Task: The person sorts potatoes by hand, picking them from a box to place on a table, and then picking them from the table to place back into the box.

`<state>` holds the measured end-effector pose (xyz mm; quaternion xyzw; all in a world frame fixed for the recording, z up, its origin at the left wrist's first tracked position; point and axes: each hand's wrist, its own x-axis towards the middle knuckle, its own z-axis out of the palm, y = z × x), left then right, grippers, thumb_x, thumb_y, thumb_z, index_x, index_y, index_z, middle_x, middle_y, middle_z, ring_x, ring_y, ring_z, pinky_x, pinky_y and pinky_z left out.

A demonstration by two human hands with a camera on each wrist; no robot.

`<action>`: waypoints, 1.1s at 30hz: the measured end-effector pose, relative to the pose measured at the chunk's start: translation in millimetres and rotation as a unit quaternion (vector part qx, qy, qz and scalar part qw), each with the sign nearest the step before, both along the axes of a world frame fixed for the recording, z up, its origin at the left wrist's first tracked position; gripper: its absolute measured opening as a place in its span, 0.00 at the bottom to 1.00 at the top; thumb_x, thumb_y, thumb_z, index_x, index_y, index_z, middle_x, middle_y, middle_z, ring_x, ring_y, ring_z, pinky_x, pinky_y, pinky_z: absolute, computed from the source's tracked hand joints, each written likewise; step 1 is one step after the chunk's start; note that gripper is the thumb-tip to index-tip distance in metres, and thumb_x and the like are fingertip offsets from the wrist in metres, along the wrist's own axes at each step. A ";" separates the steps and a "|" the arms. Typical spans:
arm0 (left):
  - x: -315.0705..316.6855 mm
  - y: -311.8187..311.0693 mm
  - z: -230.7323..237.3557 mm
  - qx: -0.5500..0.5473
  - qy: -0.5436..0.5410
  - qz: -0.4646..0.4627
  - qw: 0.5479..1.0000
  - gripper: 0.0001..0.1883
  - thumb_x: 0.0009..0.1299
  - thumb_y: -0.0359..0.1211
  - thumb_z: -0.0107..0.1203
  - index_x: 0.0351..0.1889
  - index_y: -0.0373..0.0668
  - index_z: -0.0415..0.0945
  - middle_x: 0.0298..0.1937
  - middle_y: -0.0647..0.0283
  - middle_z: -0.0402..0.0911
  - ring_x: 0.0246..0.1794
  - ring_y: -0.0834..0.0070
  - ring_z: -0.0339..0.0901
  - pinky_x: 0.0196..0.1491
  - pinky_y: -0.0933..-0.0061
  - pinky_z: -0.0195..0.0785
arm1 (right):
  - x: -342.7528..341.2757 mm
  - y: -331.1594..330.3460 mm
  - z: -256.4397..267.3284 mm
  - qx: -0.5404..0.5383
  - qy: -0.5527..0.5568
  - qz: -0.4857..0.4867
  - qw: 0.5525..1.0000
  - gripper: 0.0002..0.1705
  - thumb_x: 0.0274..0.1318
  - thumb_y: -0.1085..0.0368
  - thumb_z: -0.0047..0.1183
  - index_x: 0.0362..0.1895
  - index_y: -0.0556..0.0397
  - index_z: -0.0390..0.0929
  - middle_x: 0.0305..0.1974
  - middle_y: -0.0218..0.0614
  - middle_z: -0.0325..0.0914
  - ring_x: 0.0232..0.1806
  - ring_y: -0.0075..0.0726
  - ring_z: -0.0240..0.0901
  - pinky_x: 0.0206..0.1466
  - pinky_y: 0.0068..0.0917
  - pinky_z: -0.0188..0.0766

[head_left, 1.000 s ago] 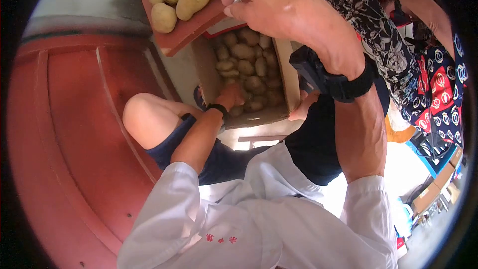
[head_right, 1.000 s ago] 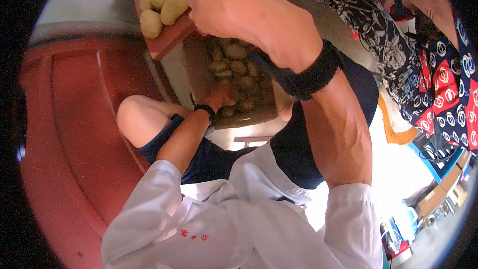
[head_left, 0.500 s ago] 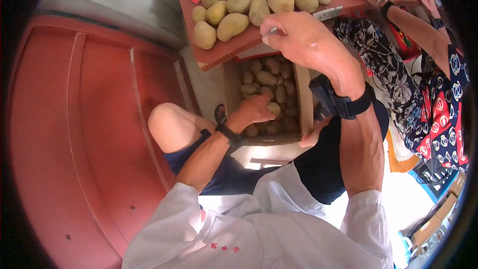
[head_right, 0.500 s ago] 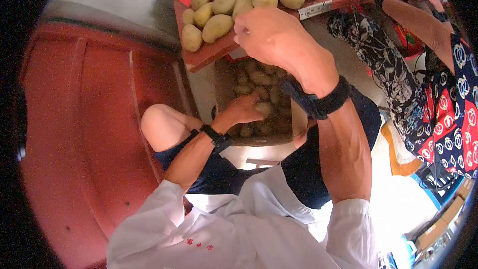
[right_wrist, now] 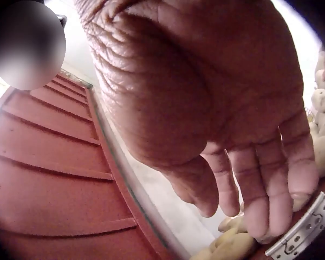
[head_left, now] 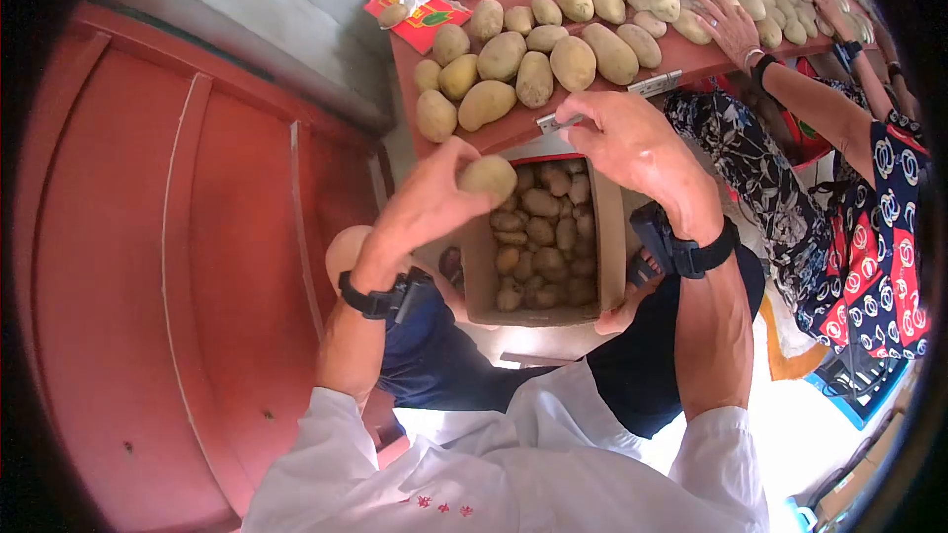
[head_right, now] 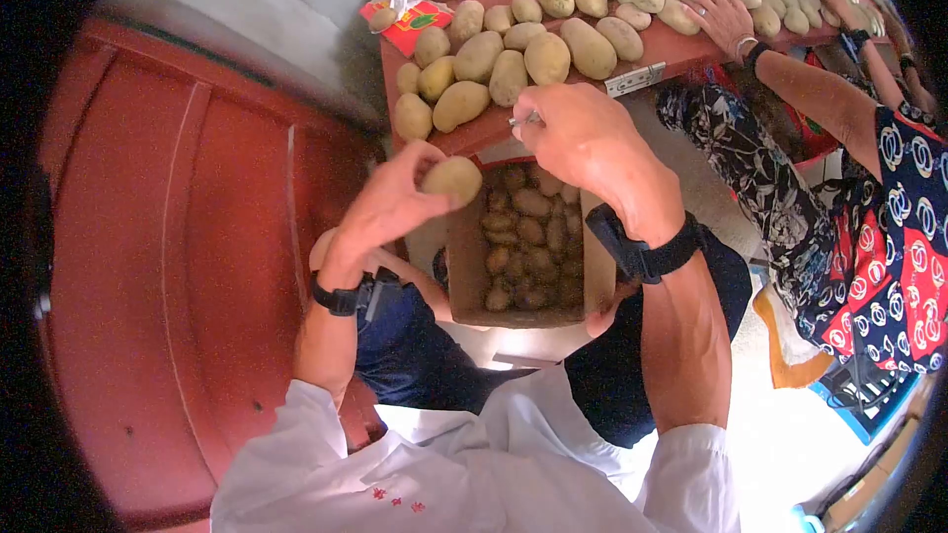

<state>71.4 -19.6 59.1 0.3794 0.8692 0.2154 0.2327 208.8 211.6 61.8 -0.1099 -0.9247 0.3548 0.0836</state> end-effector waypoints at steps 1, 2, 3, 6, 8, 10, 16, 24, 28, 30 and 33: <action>-9.8 0.0 4.3 0.026 -0.015 0.023 0.999 0.29 0.60 0.38 0.70 0.56 0.35 0.75 0.50 0.49 0.84 0.52 0.64 0.82 0.56 0.63 0.74 | 0.7 -0.9 4.9 -0.004 -0.016 -0.001 1.000 0.14 0.62 0.64 0.58 0.50 0.55 0.82 0.43 0.51 0.84 0.46 0.58 0.81 0.51 0.44 0.76; -20.1 0.9 8.5 0.051 -0.030 0.045 0.997 0.29 0.60 0.37 0.70 0.57 0.35 0.75 0.51 0.51 0.83 0.52 0.66 0.81 0.56 0.64 0.73 | 1.6 -1.0 7.9 -0.009 -0.032 -0.002 0.999 0.15 0.62 0.64 0.57 0.50 0.55 0.82 0.44 0.51 0.84 0.47 0.58 0.81 0.52 0.44 0.76; -32.7 2.2 10.8 0.060 -0.015 0.050 0.997 0.28 0.61 0.36 0.70 0.57 0.33 0.74 0.52 0.54 0.82 0.53 0.69 0.79 0.57 0.66 0.72 | 2.0 -1.1 6.6 -0.007 -0.030 -0.003 1.000 0.15 0.62 0.64 0.57 0.50 0.55 0.82 0.44 0.51 0.84 0.47 0.58 0.81 0.52 0.44 0.76; -73.4 13.0 8.4 0.091 0.017 0.070 0.993 0.31 0.59 0.41 0.70 0.56 0.32 0.76 0.52 0.47 0.85 0.52 0.61 0.83 0.57 0.63 0.74 | 1.9 -1.1 0.6 -0.002 0.004 -0.013 1.000 0.14 0.62 0.59 0.56 0.45 0.52 0.86 0.40 0.52 0.85 0.47 0.60 0.81 0.53 0.49 0.76; -101.7 28.9 4.5 0.096 0.033 0.074 0.992 0.32 0.58 0.41 0.71 0.56 0.31 0.76 0.52 0.46 0.85 0.54 0.60 0.83 0.57 0.62 0.74 | 1.0 -2.4 1.0 -0.001 -0.005 -0.009 1.000 0.14 0.62 0.58 0.56 0.45 0.51 0.86 0.40 0.51 0.85 0.47 0.60 0.82 0.54 0.48 0.76; -123.3 48.5 6.4 0.084 0.081 0.101 0.988 0.33 0.58 0.41 0.71 0.57 0.31 0.75 0.52 0.47 0.85 0.54 0.58 0.83 0.58 0.61 0.74 | -1.4 -4.4 1.9 -0.001 -0.008 -0.013 1.000 0.14 0.62 0.58 0.56 0.45 0.51 0.86 0.41 0.51 0.85 0.47 0.60 0.82 0.54 0.48 0.76; -154.1 103.6 2.7 0.124 0.150 0.133 0.972 0.30 0.64 0.40 0.69 0.61 0.36 0.75 0.53 0.48 0.84 0.53 0.60 0.83 0.59 0.61 0.74 | -7.0 -7.7 4.7 -0.008 -0.001 -0.014 1.000 0.13 0.62 0.58 0.57 0.44 0.52 0.86 0.41 0.51 0.85 0.48 0.59 0.81 0.54 0.49 0.76; -142.5 100.5 -12.1 0.076 0.181 0.089 0.976 0.26 0.67 0.42 0.64 0.62 0.43 0.79 0.57 0.48 0.84 0.62 0.53 0.79 0.63 0.55 0.71 | -14.2 -9.7 10.0 -0.015 -0.026 -0.018 0.999 0.12 0.60 0.60 0.58 0.42 0.52 0.86 0.40 0.51 0.85 0.47 0.59 0.81 0.53 0.48 0.76; -149.3 80.5 -18.4 0.114 0.183 0.088 0.972 0.22 0.70 0.40 0.64 0.58 0.40 0.81 0.54 0.50 0.87 0.55 0.61 0.84 0.59 0.63 0.75 | -16.0 -6.9 3.0 0.014 -0.009 -0.004 1.000 0.15 0.61 0.63 0.57 0.49 0.55 0.83 0.36 0.50 0.84 0.41 0.55 0.82 0.46 0.44 0.76; -148.5 70.8 -16.2 0.126 0.152 0.084 0.977 0.21 0.71 0.39 0.63 0.58 0.39 0.82 0.53 0.53 0.87 0.54 0.65 0.84 0.56 0.65 0.75 | -16.7 -8.6 0.8 0.015 -0.019 0.005 1.000 0.15 0.61 0.63 0.57 0.49 0.55 0.83 0.36 0.49 0.84 0.41 0.55 0.82 0.46 0.44 0.76; -146.9 56.3 -12.6 0.155 0.077 0.085 0.981 0.20 0.72 0.39 0.62 0.57 0.38 0.82 0.51 0.59 0.87 0.52 0.73 0.83 0.49 0.71 0.75 | -18.9 -9.3 -7.8 0.023 0.003 -0.010 1.000 0.12 0.60 0.60 0.58 0.42 0.52 0.86 0.41 0.49 0.85 0.46 0.60 0.82 0.52 0.49 0.77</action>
